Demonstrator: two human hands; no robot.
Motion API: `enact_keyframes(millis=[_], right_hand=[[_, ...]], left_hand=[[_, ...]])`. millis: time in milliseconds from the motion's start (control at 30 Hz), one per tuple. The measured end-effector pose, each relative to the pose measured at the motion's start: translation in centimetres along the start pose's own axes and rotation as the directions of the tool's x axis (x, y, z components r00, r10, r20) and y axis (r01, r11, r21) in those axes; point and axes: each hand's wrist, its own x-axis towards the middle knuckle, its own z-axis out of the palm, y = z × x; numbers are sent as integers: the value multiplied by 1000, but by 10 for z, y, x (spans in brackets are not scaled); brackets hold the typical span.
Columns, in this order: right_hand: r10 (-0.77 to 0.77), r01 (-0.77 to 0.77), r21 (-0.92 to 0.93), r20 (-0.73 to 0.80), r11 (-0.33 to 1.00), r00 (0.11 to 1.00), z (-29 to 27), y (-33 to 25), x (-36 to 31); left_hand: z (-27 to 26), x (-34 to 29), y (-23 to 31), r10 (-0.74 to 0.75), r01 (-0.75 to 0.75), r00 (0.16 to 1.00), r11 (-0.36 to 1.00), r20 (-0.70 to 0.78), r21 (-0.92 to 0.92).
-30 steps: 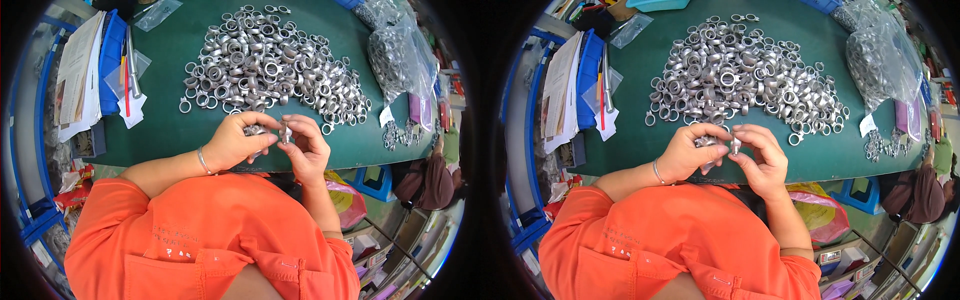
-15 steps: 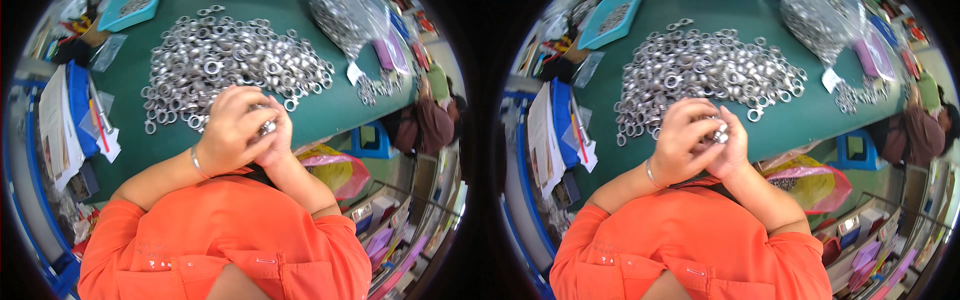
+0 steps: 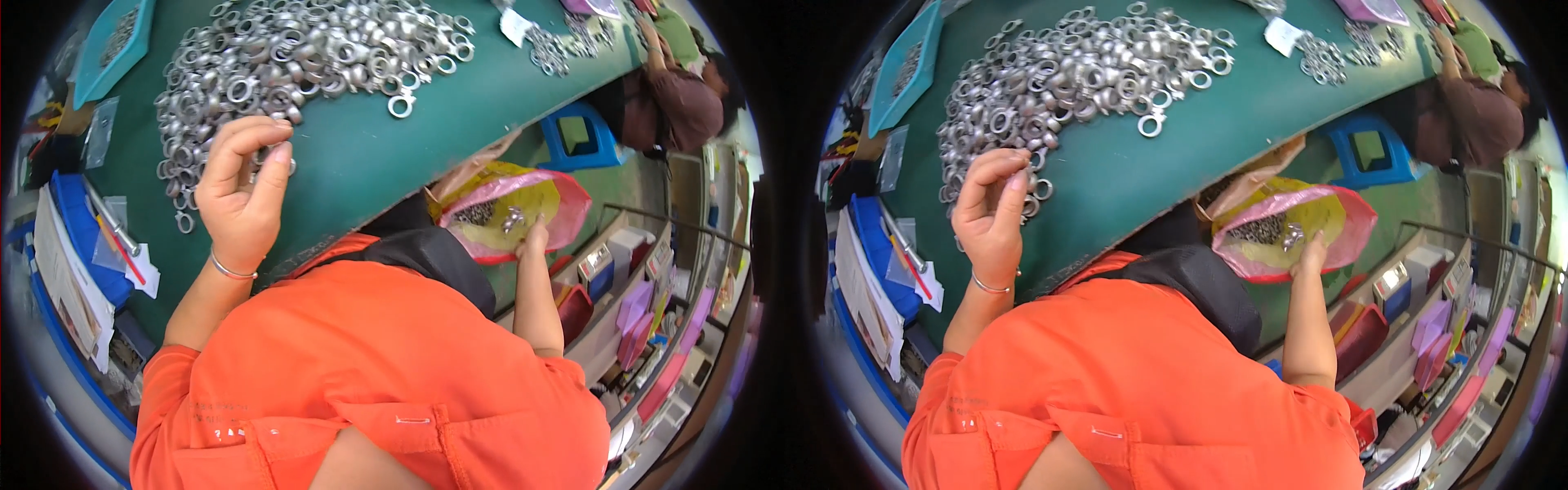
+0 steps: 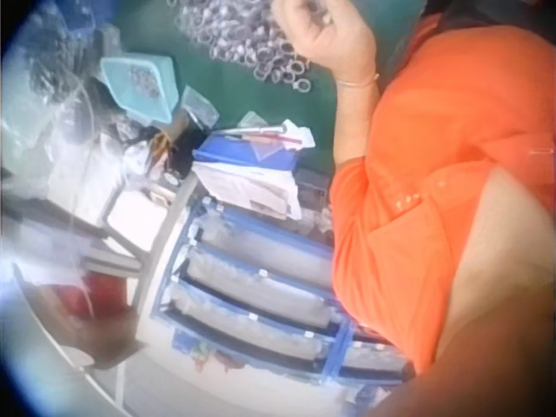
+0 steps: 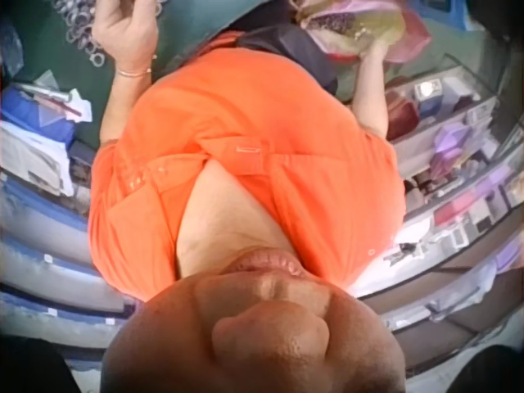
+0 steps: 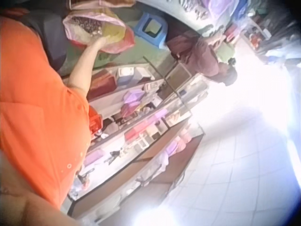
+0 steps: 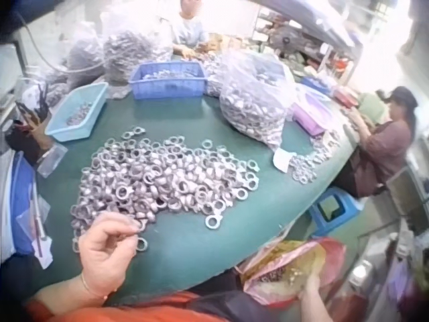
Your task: The person picks up individual metal ring-like components from a pile on the table, turns them over in their hands, and eventually places gathered components into a small purple tray.
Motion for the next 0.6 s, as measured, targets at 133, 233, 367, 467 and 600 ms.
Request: enact_keyframes(millis=[133, 233, 367, 467, 600], right_hand=[[-776, 801, -123, 201, 585, 598, 70, -32, -51], [-781, 950, 171, 616, 261, 103, 136, -72, -147], [-588, 988, 83, 796, -129, -144, 191, -77, -208], [-541, 983, 60, 828, -173, -146, 201, -76, -203], [-340, 754, 215, 940, 621, 12, 190, -66, -216]], left_hand=[[-9, 0, -4, 19, -16, 998, 998, -52, 53], [-10, -7, -6, -32, 35, 996, 998, -86, 43], [-7, -13, -2, -31, 31, 999, 1000, -33, 4], [-19, -20, -2, -70, 69, 997, 997, 18, 40], [-17, -21, -2, -274, 275, 960, 961, 53, -21]])
